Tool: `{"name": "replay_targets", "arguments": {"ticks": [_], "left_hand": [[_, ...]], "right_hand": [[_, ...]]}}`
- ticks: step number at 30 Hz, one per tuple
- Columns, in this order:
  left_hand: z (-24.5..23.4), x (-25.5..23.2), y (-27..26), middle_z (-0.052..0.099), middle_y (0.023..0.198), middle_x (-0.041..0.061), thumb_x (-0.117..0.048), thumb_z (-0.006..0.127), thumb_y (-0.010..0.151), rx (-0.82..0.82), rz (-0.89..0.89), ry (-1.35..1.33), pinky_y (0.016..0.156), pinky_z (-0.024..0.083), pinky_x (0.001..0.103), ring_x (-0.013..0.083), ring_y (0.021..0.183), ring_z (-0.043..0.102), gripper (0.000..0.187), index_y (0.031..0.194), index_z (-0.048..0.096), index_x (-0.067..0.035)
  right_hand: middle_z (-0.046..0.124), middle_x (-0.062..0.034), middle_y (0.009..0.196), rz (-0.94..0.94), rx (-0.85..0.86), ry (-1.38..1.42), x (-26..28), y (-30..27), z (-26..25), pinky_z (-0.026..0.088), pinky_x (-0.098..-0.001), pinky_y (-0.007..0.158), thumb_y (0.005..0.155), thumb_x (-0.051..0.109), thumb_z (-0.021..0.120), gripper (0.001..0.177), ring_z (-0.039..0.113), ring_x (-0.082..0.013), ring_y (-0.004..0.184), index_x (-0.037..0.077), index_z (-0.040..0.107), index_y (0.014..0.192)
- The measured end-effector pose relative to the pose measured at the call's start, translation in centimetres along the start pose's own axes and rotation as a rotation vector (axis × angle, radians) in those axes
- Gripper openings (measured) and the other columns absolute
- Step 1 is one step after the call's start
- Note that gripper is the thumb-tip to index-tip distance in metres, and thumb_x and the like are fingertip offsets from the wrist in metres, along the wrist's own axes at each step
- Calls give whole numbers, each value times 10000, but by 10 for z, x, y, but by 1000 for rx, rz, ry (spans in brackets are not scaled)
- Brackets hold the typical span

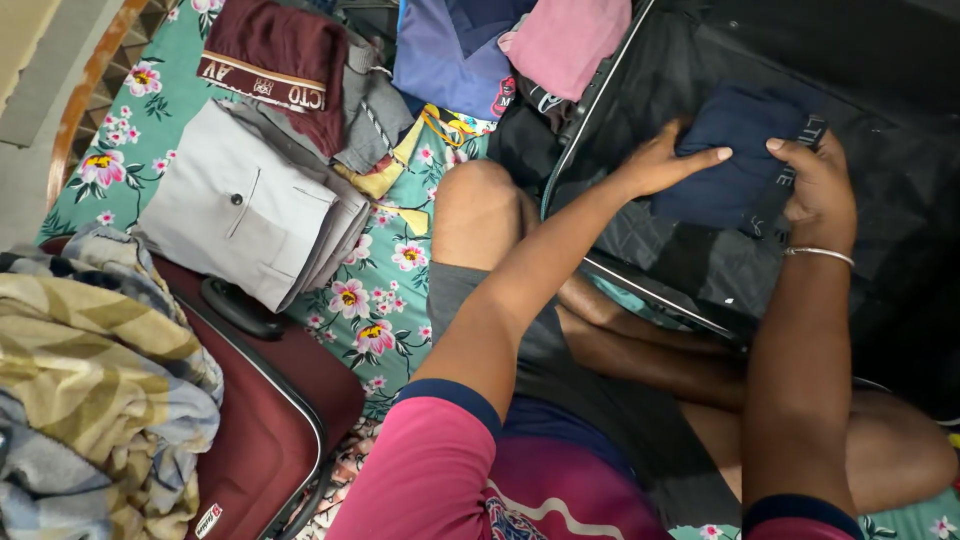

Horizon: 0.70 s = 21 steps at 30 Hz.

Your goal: The person folds various clothing items, including shorts, shirts, and underwear, and places them into an open suitcase. The person handles each item individually, folding them neatly before arranging them inside the luggage.

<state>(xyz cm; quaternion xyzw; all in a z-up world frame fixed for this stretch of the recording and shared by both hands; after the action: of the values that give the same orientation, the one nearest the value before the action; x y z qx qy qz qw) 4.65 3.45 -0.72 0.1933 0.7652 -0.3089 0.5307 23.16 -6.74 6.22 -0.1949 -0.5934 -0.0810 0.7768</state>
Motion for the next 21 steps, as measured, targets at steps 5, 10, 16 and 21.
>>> {"name": "replay_targets", "arguments": {"ticks": [5,10,16,21], "left_hand": [[14,-2,0,737,1282,214,-516,685,877,226,90,-408,986,561,356,288,1153,727,765,1426,585,7],[0,-13,-5,728,1291,231,-466,668,917,177,106,-526,1000,537,357,289,1171,697,752,1429,576,77],[-58,-32,-33,586,1391,245,-427,736,932,-31,15,-699,1084,476,400,304,1281,595,891,1514,333,114],[-155,-47,-86,728,1134,220,-346,739,960,65,112,-1182,898,590,434,295,978,718,583,1263,635,142]], "right_hand": [[683,-113,1295,17,72,64,-1,-3,10,560,-404,1108,923,6,728,496,688,-229,1195,0,597,1401],[664,-86,1400,-20,172,185,-20,8,-11,544,-428,1207,1063,119,732,364,678,-221,1316,45,584,1387],[558,-12,1065,92,-45,-68,-41,20,-56,471,-407,815,1188,355,614,283,549,-186,914,92,587,1289],[666,-122,1179,183,-18,-309,-36,14,-37,593,-452,871,1141,338,613,335,705,-270,1028,65,546,1325]]}}
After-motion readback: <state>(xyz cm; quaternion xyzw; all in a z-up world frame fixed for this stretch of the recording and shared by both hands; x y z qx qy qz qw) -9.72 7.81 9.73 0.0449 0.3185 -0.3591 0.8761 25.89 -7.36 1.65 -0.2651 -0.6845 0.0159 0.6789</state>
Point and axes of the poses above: each hand's wrist, its own y-axis towards the middle knuckle, its own z-axis out of the palm, x = y × z, the point moved 4 cm from there along y, towards the middle knuckle
